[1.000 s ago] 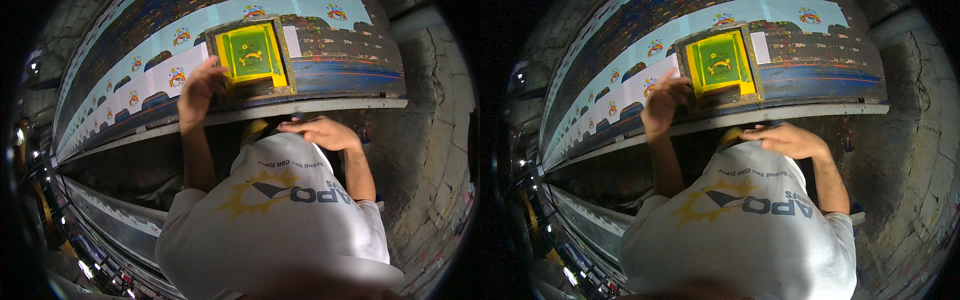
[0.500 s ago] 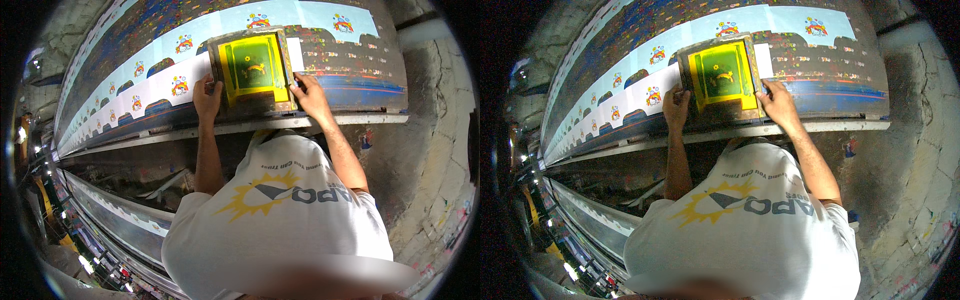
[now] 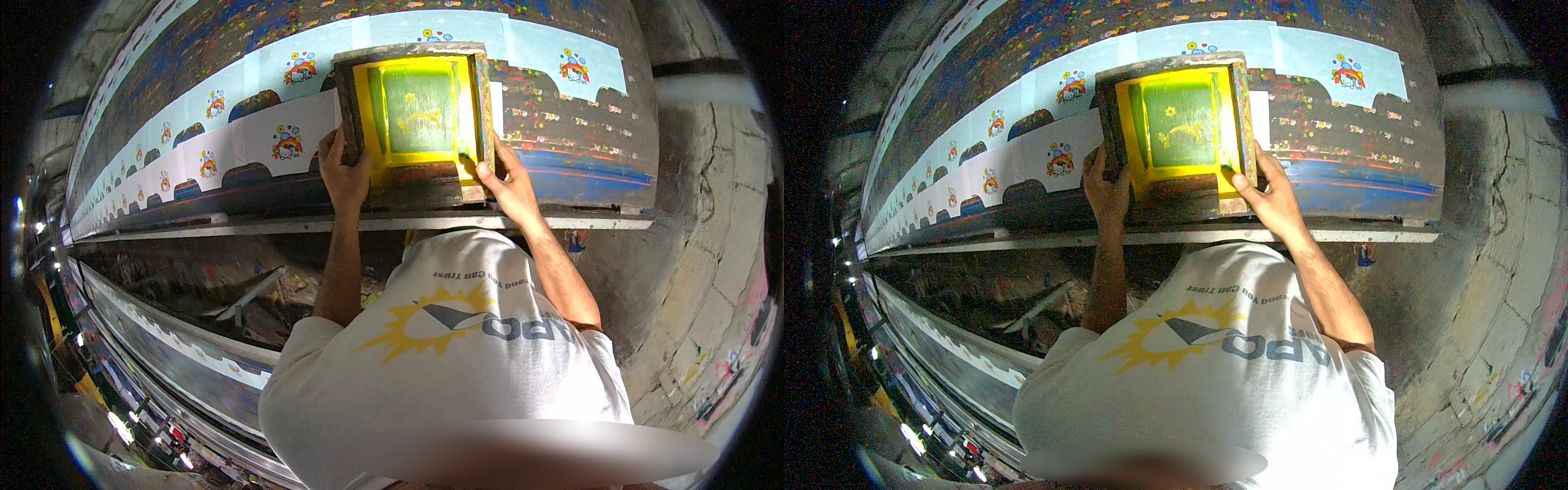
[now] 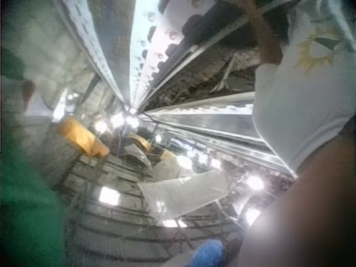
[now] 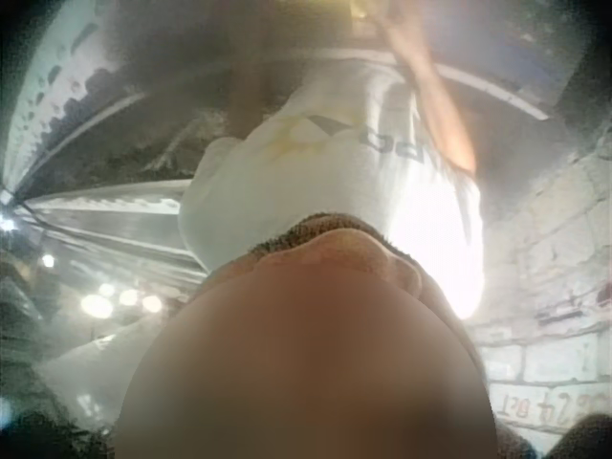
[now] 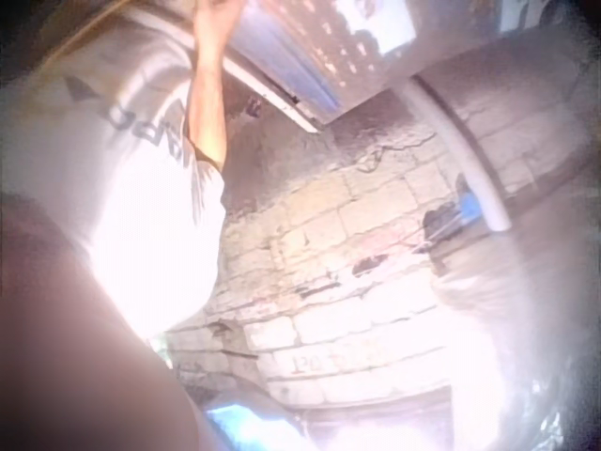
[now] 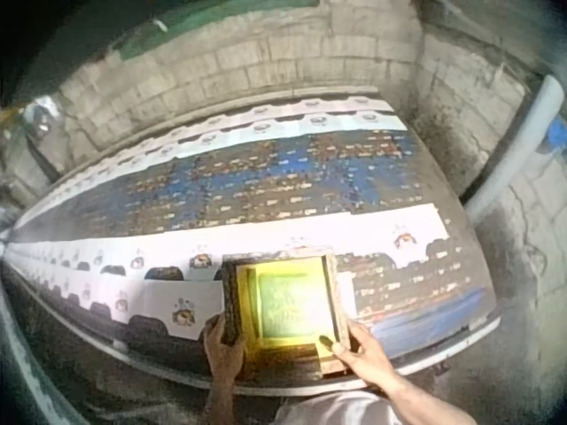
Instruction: The person holds a screen-printing frame and repeatedly rubs a squeegee across the mesh to transfer ink onto a moving sheet of printed paper. The person maintains steady pressure and alignment while the paper advances beneath the frame.
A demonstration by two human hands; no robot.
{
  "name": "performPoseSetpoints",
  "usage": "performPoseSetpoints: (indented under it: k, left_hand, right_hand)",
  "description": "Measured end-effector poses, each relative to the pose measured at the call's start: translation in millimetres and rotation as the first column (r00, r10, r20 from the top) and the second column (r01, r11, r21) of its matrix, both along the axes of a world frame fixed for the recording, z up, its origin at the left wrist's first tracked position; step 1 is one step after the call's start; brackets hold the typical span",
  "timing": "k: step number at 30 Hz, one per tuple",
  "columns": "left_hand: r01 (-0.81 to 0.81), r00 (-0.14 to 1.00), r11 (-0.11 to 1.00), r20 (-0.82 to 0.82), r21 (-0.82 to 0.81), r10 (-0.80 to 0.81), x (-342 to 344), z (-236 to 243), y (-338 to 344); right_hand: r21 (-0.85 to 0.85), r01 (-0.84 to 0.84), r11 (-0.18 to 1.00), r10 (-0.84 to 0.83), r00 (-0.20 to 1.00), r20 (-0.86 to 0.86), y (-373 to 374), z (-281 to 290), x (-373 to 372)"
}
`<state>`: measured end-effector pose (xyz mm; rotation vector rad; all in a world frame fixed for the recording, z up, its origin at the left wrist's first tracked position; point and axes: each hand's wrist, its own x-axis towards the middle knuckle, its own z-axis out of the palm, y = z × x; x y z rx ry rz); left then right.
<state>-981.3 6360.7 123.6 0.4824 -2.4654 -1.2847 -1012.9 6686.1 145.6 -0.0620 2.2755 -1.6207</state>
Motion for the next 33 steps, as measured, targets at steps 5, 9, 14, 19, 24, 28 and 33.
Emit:
performPoseSetpoints:
  k: [5, 9, 14, 19, 24, 28, 33]
  left_hand:
    - [-0.003, 0.999, 0.999, -0.039, 0.046, 0.005, -11.8, 11.6, 56.3]
    - [-0.032, 0.999, 0.998, -0.028, 0.054, 0.034, -10.5, 16.2, 130.3]
    - [-0.086, 0.996, 0.985, -0.009, 0.153, 0.089, 7.5, 15.4, 242.2]
    - [-0.140, 0.989, 0.983, -0.031, 0.123, 0.144, 35.3, 22.8, 381.1]
    - [-0.167, 0.985, 0.971, -0.008, 0.172, 0.170, 43.1, 39.4, 461.6]
    - [-0.187, 0.981, 0.977, -0.025, 0.099, 0.190, 46.8, 44.6, 485.7]
    - [-0.154, 0.988, 0.980, 0.001, 0.123, 0.155, 24.7, 38.7, 500.5]
  right_hand:
    - [-0.022, 0.010, 1.000, -0.010, 1.000, 0.000, 54.2, 11.4, -17.3]
    - [0.011, 0.017, 1.000, -0.016, 0.994, -0.112, 121.2, 18.8, -18.4]
    - [-0.077, 0.007, 0.997, -0.019, 0.989, -0.149, 230.0, 8.0, -5.1]
    - [-0.098, 0.081, 0.992, -0.091, 0.991, -0.100, 349.0, -5.9, 5.2]
    - [-0.080, 0.104, 0.991, -0.109, 0.992, -0.065, 421.1, -1.0, 2.6]
    - [-0.272, 0.013, 0.962, -0.012, 1.000, 0.005, 454.4, -3.7, -0.2]
    - [-0.091, -0.019, 0.996, 0.015, 0.999, -0.045, 478.8, -15.8, -14.5]
